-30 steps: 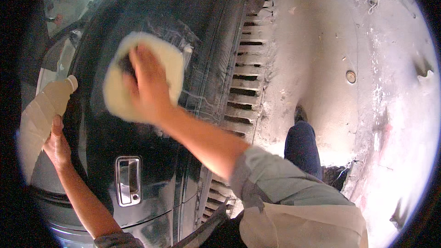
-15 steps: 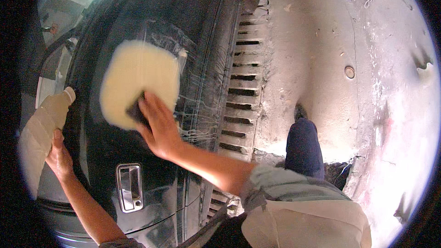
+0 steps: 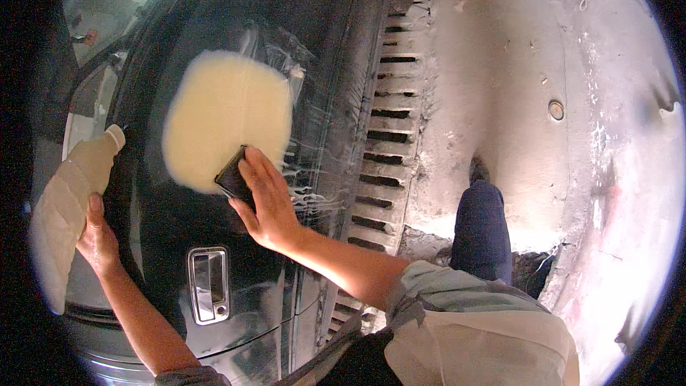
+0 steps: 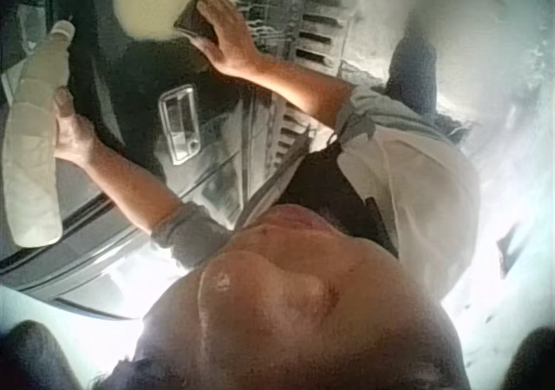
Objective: The person pours a liquid from a plastic bottle onto the side of a dark-colored pickup truck and rubs the area with a sponge. The person moves along the vehicle, repeating the pour-and-rub action on different sections of the door and fender.
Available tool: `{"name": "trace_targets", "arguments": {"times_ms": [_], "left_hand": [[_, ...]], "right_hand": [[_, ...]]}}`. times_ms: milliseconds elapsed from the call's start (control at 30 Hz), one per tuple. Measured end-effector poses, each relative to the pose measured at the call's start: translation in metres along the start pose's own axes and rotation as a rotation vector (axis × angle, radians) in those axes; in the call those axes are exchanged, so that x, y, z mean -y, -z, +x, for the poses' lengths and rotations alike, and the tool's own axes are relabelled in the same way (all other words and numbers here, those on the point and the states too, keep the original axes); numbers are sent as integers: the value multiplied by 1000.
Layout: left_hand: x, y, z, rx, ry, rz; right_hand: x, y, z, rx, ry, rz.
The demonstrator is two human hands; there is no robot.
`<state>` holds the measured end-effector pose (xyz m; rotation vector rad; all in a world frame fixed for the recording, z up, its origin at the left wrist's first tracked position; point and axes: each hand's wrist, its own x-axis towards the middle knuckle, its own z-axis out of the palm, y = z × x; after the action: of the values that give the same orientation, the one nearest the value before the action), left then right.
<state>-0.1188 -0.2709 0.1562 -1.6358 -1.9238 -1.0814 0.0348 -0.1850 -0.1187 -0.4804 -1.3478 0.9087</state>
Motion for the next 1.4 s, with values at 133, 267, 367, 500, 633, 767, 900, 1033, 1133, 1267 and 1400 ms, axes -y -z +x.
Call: {"name": "trace_targets", "arguments": {"times_ms": [133,267,367,500,633,767,900,1033,1133,1267,1400], "left_hand": [[6,13,-4,-30,26,33],[2,3,-1,-45,-9,20],[-1,0,-4,-74,43,70],[8,10,-1,-58,-56,89],[10,17,0,-76,60,154],[5,6,-4,-73,-9,161],[0,0,4,-85,-67,122],[3,9,1,-70,-58,113],[7,9,0,-70,11,98],[8,6,-1,-95,23,153],[5,8,0,-101,-15,224]], "right_hand": [[-36,0,105,-139,-263,47],[-68,13,157,-233,-355,57],[-26,-5,27,-126,-128,-37],[-15,0,11,-66,-96,-68],[-88,17,131,-295,-254,-150],[-67,5,76,-209,-404,-1],[-20,3,-13,-110,-225,-54],[-73,15,76,-181,-446,-40],[-106,25,105,-257,-435,-92],[-40,8,-11,-133,-373,-10],[-32,12,-27,-65,-313,-53]]}}
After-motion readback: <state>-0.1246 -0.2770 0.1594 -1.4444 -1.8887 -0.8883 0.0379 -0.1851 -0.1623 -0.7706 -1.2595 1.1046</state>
